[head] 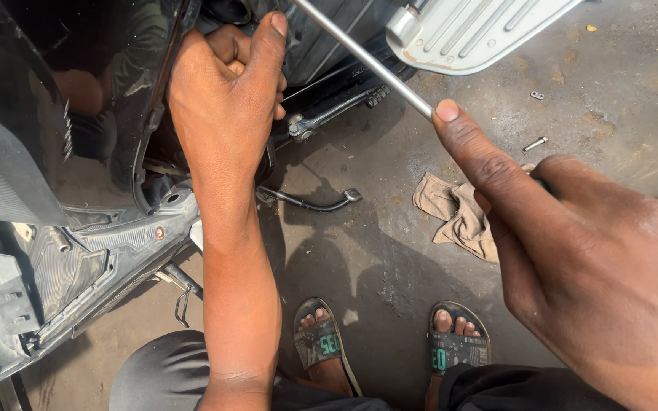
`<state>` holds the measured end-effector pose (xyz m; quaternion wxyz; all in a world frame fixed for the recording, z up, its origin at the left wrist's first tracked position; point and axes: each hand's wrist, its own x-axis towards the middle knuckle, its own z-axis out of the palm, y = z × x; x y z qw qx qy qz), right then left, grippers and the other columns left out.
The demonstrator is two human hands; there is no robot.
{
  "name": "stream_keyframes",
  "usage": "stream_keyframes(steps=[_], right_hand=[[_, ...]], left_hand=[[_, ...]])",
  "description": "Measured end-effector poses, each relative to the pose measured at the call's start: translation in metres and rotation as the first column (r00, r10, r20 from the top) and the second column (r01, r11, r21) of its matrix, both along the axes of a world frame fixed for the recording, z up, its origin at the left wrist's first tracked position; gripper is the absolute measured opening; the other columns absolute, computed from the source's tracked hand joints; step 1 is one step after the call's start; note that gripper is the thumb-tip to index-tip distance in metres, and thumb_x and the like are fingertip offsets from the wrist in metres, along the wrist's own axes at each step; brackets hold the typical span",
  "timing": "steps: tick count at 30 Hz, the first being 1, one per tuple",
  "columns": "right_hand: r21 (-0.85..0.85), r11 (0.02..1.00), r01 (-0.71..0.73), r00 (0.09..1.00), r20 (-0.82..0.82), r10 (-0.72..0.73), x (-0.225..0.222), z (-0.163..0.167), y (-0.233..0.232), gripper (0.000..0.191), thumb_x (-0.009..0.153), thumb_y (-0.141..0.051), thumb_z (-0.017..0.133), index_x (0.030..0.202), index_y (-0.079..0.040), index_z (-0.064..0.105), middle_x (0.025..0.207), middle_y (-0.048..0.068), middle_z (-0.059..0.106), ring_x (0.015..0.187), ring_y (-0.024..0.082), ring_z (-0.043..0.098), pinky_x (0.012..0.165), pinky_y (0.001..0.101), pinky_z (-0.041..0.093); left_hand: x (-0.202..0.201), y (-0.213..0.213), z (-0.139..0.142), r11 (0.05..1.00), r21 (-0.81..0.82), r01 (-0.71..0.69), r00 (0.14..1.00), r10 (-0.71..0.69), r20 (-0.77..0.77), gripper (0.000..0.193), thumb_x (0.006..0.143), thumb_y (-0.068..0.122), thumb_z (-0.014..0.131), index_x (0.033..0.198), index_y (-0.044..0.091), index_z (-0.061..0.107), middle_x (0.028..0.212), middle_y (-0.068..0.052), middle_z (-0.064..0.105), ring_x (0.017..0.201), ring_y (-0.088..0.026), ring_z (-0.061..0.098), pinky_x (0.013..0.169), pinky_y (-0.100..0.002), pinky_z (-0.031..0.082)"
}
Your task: The person uses a T-handle wrench to loosen and remove bolts from the side panel and footrest area of a black scooter. They remove several bolts and place them on the floor, then reinsert and tighten some bolts back into place.
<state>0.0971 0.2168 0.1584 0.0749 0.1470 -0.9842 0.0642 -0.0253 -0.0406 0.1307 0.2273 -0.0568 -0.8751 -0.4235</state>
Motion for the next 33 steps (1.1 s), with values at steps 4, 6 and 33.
stream_keyframes(steps=[4,6,33], right_hand=[[0.141,0.988,0.063,0.995,0.062,-0.072,0.007,0.002,-0.004,0.071,0.093,-0.032,0.066,0.160,-0.037,0.042,0.056,-0.003,0.052,0.035,0.011,0.047,0.036,0.0314,0.038],[0.203,0.976,0.085,0.991,0.081,-0.103,0.010,0.005,-0.005,0.071,0.093,-0.035,0.064,0.160,-0.040,0.040,0.055,-0.004,0.051,0.035,0.010,0.047,0.035,0.0305,0.038],[0.427,0.876,0.225,0.872,0.312,-0.376,0.023,0.124,-0.064,0.087,0.094,-0.020,0.054,0.168,-0.044,0.018,0.098,0.011,0.066,0.065,0.029,0.071,0.054,0.0406,0.051]], left_hand=[[0.000,0.005,0.004,1.000,-0.015,-0.017,1.000,0.017,-0.002,0.040,0.101,0.027,0.074,0.069,0.005,0.064,0.056,-0.001,0.066,0.044,-0.005,0.063,0.045,-0.019,0.052],[-0.001,0.008,0.007,0.995,-0.084,-0.053,0.999,0.054,0.007,0.044,0.101,0.030,0.074,0.064,0.007,0.065,0.051,-0.001,0.063,0.041,-0.005,0.062,0.046,-0.020,0.052],[-0.001,0.009,0.041,0.965,-0.193,-0.178,0.949,0.116,-0.294,0.034,0.078,0.027,0.086,0.096,0.002,0.071,0.091,-0.020,0.071,0.082,-0.037,0.069,0.075,-0.047,0.054]])
